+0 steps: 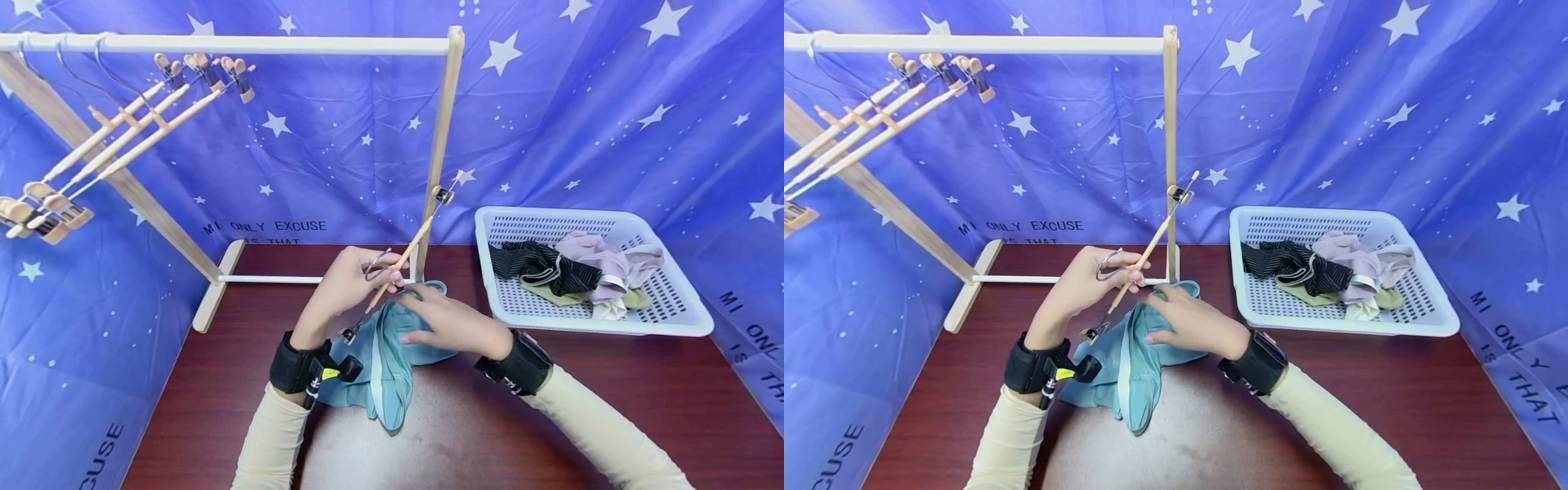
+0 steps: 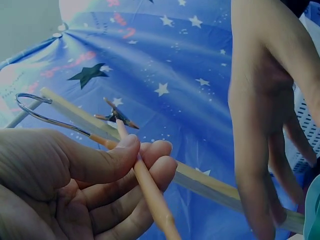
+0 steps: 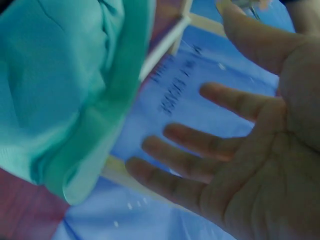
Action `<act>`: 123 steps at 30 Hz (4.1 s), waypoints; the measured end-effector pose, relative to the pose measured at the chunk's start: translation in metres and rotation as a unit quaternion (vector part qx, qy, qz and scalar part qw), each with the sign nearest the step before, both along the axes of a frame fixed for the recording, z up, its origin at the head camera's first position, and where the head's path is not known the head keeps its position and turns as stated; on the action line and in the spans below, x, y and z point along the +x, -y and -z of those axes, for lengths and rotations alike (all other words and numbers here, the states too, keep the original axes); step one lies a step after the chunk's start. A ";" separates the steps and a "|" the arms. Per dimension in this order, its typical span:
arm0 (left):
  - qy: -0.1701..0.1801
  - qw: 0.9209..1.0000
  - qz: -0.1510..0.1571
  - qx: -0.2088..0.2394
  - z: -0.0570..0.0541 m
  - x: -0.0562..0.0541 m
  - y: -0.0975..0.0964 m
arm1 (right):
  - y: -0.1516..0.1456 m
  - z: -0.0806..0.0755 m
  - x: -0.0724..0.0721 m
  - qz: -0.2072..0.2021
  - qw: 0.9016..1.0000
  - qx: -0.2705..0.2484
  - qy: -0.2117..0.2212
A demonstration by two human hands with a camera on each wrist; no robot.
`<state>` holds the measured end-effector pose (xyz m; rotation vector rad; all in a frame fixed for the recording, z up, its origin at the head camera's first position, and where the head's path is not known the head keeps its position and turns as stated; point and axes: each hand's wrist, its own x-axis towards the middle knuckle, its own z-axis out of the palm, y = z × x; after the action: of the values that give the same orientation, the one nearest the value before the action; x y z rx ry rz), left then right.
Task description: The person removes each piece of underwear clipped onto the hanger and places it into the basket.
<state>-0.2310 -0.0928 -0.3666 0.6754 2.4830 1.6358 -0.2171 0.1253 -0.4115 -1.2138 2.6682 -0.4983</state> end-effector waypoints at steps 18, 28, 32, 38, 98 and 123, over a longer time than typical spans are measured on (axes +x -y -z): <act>0.057 0.997 -0.004 0.052 0.003 0.003 0.000 | 0.052 0.027 0.001 0.003 0.982 0.183 0.055; 0.021 0.999 0.011 0.045 0.004 0.000 0.002 | 0.053 0.042 0.000 0.000 0.976 0.209 0.064; 0.017 0.999 0.013 0.043 0.004 0.000 0.003 | 0.050 0.043 0.000 -0.012 0.978 0.202 0.042; 0.030 0.998 0.013 0.056 0.004 -0.001 0.002 | 0.047 0.044 0.000 -0.045 0.981 0.186 -0.021; 0.040 0.994 0.038 0.097 0.010 0.001 0.000 | -0.075 -0.111 0.010 -0.092 0.962 -0.101 -0.236; 0.031 0.996 0.027 0.084 0.007 0.003 -0.002 | -0.171 -0.117 -0.064 0.088 0.980 0.025 -0.177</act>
<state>-0.2279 -0.0905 -0.3740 0.6927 2.2833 1.8304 -0.2813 0.2958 -0.2944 -1.1517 3.0856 -0.2542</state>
